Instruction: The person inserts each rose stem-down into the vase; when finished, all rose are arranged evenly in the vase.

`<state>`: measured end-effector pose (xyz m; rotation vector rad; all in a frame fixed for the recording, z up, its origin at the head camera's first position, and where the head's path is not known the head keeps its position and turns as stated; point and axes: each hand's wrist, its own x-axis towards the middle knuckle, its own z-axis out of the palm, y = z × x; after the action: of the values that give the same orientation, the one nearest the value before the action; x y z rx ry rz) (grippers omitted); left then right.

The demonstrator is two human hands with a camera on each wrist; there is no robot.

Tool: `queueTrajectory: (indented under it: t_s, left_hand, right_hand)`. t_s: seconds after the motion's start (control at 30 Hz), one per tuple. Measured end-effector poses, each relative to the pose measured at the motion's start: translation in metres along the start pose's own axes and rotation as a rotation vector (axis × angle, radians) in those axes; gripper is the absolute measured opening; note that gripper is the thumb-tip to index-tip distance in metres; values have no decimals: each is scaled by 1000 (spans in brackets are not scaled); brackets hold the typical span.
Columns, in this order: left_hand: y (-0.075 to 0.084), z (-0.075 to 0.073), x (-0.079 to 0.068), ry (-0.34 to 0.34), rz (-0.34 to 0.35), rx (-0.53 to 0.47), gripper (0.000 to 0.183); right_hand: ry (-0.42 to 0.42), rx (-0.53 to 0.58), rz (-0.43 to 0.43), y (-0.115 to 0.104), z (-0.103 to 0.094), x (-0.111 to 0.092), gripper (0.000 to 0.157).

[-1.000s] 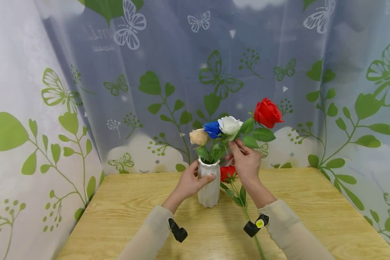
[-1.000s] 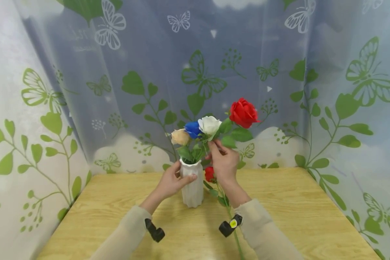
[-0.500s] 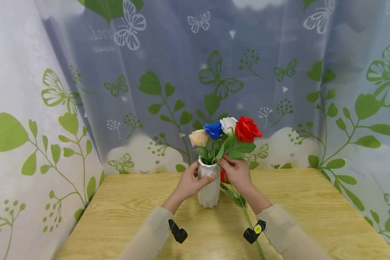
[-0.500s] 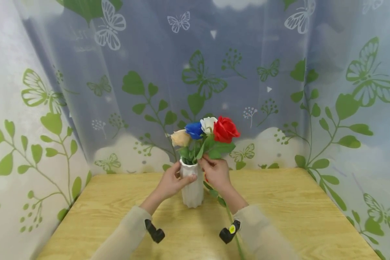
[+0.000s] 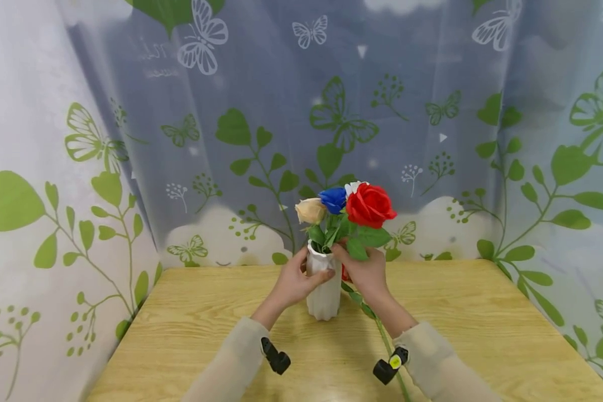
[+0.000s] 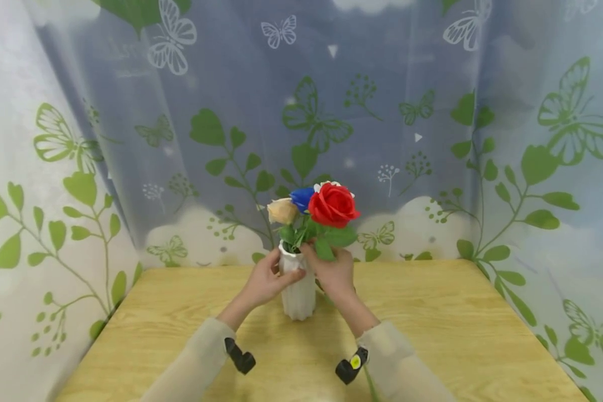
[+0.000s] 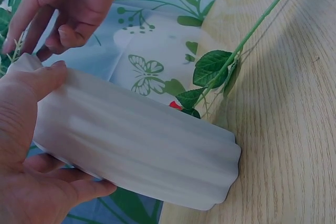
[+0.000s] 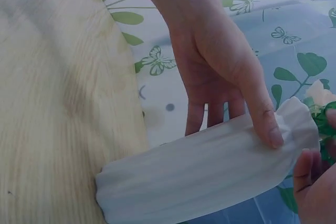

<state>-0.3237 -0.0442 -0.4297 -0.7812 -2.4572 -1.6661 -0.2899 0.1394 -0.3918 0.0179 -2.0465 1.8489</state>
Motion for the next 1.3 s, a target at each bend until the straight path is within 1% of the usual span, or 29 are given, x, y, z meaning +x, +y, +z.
queueTrajectory:
  t_s: [0.07, 0.17, 0.27, 0.37, 0.47, 0.53, 0.6, 0.63, 0.7, 0.73, 0.8, 0.93, 0.97, 1.07, 1.13, 1.2, 1.3]
  left_hand:
    - [0, 0, 0, 0, -4, -2, 69]
    - [0, 0, -1, -3, -12, -7, 69]
    - [0, 0, -1, -4, -14, -10, 69]
    - [1, 0, -2, -1, -18, -11, 70]
    - [1, 0, -1, -2, -28, -10, 70]
    - [1, 0, -1, -1, -33, -10, 71]
    - [1, 0, -1, -1, -35, -11, 71]
    - [1, 0, -1, 0, -34, -12, 71]
    - [2, 0, -2, 0, -37, -16, 71]
    - [2, 0, -2, -1, -38, -17, 71]
    - [2, 0, -2, 0, -38, -21, 69]
    - [0, 0, -2, 0, -35, -13, 68]
    - [0, 0, -2, -1, -34, -10, 68]
    - [1, 0, -1, 0, -26, -5, 68]
    - [1, 0, -1, 2, -20, 2, 68]
    - [3, 1, 0, 2, -19, 7, 69]
    - [2, 0, 0, 8, -27, 12, 70]
  right_hand:
    - [12, 0, -10, 1, -1, -1, 24]
    - [18, 23, -71, 2, -2, -1, 22]
    - [8, 71, -130, 2, -3, 1, 20]
    - [10, 89, -167, -1, -3, 3, 23]
    - [39, 50, -219, -6, -2, 6, 25]
    - [76, 3, -285, -9, -2, 8, 21]
    - [105, -47, -317, -13, -1, 9, 17]
    - [116, -59, -325, -15, -1, 10, 14]
    - [126, -77, -314, -17, -1, 10, 14]
    - [120, -72, -291, -18, 0, 10, 14]
    - [104, -40, -272, -18, 0, 10, 13]
    - [82, -21, -316, -14, 1, 11, 9]
    - [82, -30, -334, -13, 1, 11, 8]
    - [87, -120, -385, -9, 3, 10, 6]
    - [87, -179, -399, -8, 3, 9, 8]
    - [81, -225, -385, -8, 2, 9, 9]
    - [63, -258, -339, -7, 1, 10, 12]
